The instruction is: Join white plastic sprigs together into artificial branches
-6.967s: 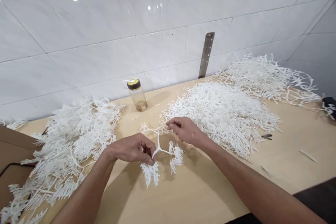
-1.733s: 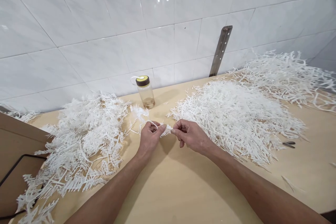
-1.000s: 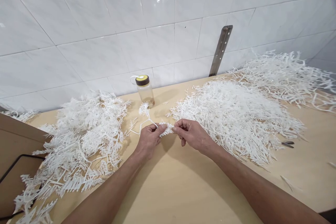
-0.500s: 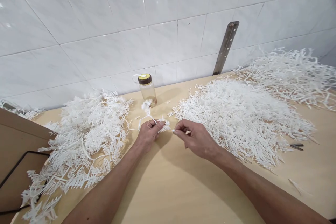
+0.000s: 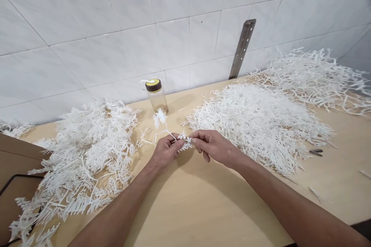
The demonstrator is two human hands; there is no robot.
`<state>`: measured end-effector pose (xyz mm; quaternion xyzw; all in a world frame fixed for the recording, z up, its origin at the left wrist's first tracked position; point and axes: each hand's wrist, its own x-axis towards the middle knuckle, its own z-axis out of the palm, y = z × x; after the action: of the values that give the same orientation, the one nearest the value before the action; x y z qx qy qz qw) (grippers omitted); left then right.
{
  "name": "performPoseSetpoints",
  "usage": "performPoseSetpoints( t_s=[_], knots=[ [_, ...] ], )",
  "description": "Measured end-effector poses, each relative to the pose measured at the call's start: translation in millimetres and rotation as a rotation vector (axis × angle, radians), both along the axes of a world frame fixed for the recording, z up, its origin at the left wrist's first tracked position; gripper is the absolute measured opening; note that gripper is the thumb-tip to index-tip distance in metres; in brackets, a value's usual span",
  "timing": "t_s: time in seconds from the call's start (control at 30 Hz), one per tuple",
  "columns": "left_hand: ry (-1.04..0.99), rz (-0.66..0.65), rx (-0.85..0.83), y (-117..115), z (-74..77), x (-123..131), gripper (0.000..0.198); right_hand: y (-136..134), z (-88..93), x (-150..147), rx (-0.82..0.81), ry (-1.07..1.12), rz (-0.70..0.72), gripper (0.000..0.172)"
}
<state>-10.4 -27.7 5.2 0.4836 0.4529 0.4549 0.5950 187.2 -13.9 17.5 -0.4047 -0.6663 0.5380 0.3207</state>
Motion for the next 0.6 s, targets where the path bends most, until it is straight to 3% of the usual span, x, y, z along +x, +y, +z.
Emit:
performPoseSetpoints(
  t_s=[0.17,0.4,0.6],
  knots=[
    [0.046,0.006,-0.019,0.9,-2.3,0.0,0.047,4.5,-8.0,-1.2,-0.125,0.067,0.002,0.033],
    [0.03,-0.016,-0.01,0.2,1.2,-2.0,0.046,6.9,-2.4,2.1,-0.387,0.277,0.105,0.04],
    [0.036,-0.034,-0.019,-1.6,4.0,-3.0,0.046,7.5,-3.3,2.8,-0.434,0.305,0.121,0.04]
  ],
)
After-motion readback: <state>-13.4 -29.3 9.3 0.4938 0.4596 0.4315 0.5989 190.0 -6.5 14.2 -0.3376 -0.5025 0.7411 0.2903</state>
